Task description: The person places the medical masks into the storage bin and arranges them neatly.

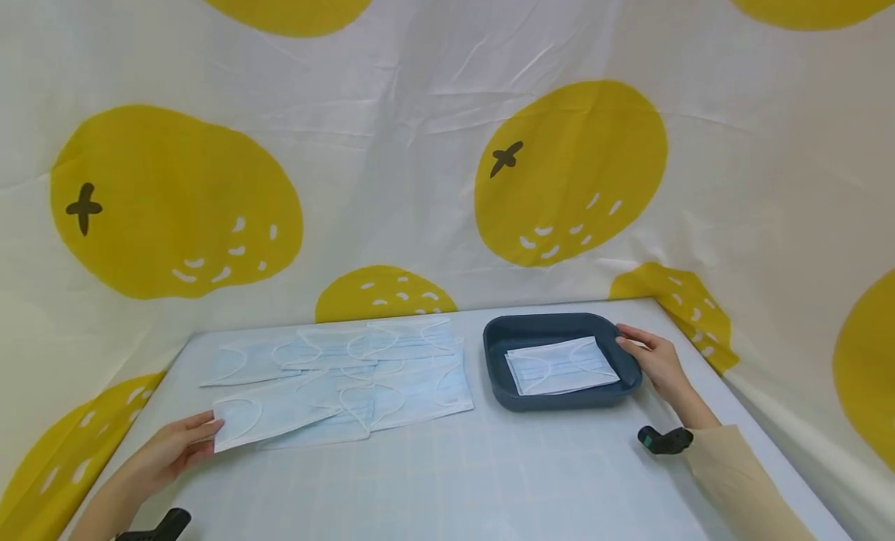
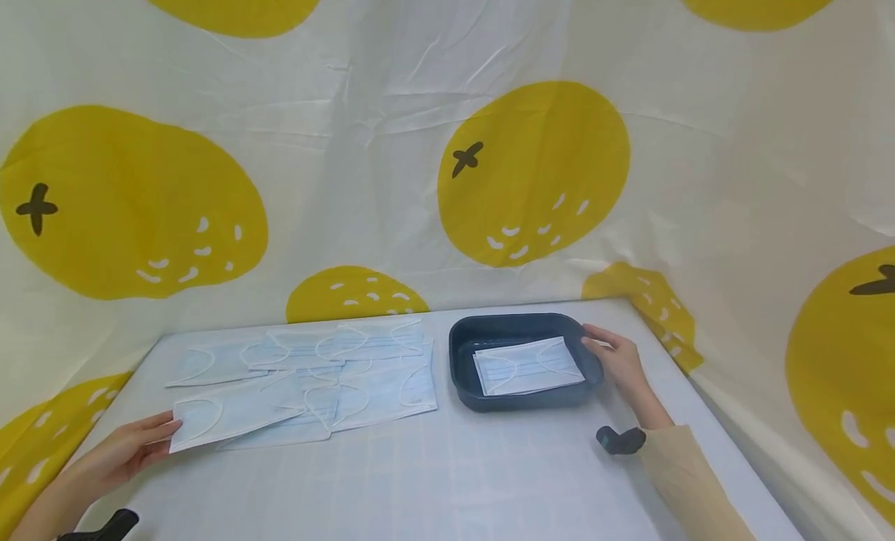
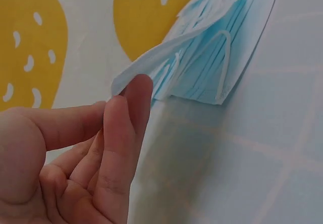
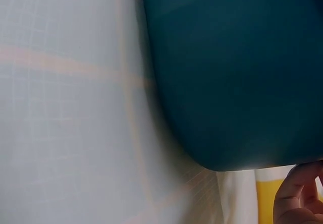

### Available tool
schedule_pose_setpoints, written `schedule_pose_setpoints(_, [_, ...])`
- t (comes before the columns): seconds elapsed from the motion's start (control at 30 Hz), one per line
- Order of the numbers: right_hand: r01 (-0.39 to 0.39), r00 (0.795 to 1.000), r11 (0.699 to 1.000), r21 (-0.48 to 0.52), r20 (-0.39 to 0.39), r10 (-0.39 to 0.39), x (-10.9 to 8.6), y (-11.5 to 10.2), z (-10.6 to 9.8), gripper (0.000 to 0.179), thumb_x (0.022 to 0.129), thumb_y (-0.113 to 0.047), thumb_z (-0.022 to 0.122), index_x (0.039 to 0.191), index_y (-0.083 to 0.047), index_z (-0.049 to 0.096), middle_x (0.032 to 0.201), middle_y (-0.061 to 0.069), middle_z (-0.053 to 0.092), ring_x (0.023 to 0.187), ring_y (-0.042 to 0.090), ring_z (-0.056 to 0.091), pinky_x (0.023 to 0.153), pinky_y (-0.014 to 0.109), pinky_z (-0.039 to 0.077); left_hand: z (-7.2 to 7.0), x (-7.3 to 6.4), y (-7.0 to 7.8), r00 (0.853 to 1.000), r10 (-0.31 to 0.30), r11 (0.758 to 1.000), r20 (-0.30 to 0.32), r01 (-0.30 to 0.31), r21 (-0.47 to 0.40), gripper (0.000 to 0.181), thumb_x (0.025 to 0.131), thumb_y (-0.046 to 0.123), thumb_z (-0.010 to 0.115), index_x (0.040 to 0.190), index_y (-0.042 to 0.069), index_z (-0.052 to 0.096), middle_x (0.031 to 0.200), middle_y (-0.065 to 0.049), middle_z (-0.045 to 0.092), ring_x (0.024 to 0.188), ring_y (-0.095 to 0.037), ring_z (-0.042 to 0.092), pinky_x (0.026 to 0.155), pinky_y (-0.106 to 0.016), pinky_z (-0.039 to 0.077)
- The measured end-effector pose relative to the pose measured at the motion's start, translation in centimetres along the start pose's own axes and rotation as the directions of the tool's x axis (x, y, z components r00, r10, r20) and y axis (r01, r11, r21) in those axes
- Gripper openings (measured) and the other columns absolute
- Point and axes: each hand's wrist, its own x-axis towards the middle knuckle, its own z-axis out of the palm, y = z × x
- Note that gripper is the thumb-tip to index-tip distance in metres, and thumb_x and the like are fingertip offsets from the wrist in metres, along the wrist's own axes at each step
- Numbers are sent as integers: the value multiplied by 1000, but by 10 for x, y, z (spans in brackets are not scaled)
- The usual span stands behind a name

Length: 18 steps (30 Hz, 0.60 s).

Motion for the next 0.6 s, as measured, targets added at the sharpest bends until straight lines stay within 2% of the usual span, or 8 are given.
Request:
schedule_pose_setpoints(0.13, [0, 1000, 1000, 4, 7, -1, -1, 2, 2, 60, 98, -43, 49, 145, -7, 41, 148, 21, 41, 136, 31, 38, 106, 29, 43, -3, -2, -7, 999, -9, 1000, 51, 8, 27, 86, 99, 23, 53, 144, -12, -11, 87, 8, 65, 72, -6, 61, 74, -16, 55])
schedule_pose_setpoints(0.23, [-2, 1000, 1000, 6, 1, 2, -1, 1, 2, 60, 98, -43, 49, 145, -6, 41, 148, 21, 42, 137, 32, 37, 110, 39, 39, -3, -1, -9, 998, -7, 999, 57, 5, 33, 88, 98, 25, 55, 144, -13, -11, 87, 8, 67, 73, -6, 63, 75, -17, 56])
schedule_pose_setpoints(0.3, [-1, 1000, 1000, 9, -1, 1, -2, -1, 2, 60, 99, -42, 49, 145, -6, 41, 148, 21, 42, 137, 32, 37, 111, 42, 37, -1, 1, -9, 999, -13, 999, 35, 11, 47, 89, 98, 28, 54, 145, -14, -8, 88, 9, 66, 75, -7, 63, 76, -18, 56])
schedule_pose_setpoints(0.4, [7, 1000, 1000, -6, -1, -7, -4, -4, 2, 59, 99, -41, 49, 145, -6, 41, 147, 21, 42, 136, 32, 38, 110, 40, 39, 3, 2, -8, 1000, -26, 996, -17, 27, 86, 91, 98, 39, 52, 146, -15, -4, 94, 9, 62, 77, -8, 61, 75, -18, 55])
schedule_pose_setpoints(0.47, [16, 1000, 1000, -14, 2, -16, -5, -6, 1, 58, 99, -41, 49, 145, -6, 41, 147, 21, 43, 135, 32, 39, 110, 39, 40, 7, 2, -7, 997, -39, 991, -65, 47, 129, 96, 96, 48, 51, 146, -15, -2, 99, 2, 59, 76, -9, 59, 73, -18, 55])
schedule_pose_setpoints(0.53, [19, 1000, 1000, -23, 1, -19, -6, -7, 0, 59, 99, -41, 48, 145, -6, 41, 147, 21, 43, 135, 32, 39, 110, 39, 40, 11, 3, -5, 994, -39, 985, -107, 56, 165, 99, 95, 52, 51, 145, -16, 0, 105, -9, 58, 75, -10, 57, 71, -17, 54])
schedule_pose_setpoints(0.6, [18, 1000, 1000, -19, 3, -18, -6, -7, 0, 59, 99, -42, 49, 145, -5, 41, 147, 21, 43, 135, 33, 38, 111, 42, 38, 14, 4, -3, 987, -34, 981, -156, 63, 185, 99, 93, 52, 54, 145, -16, 3, 105, -11, 58, 71, -11, 58, 69, -18, 54])
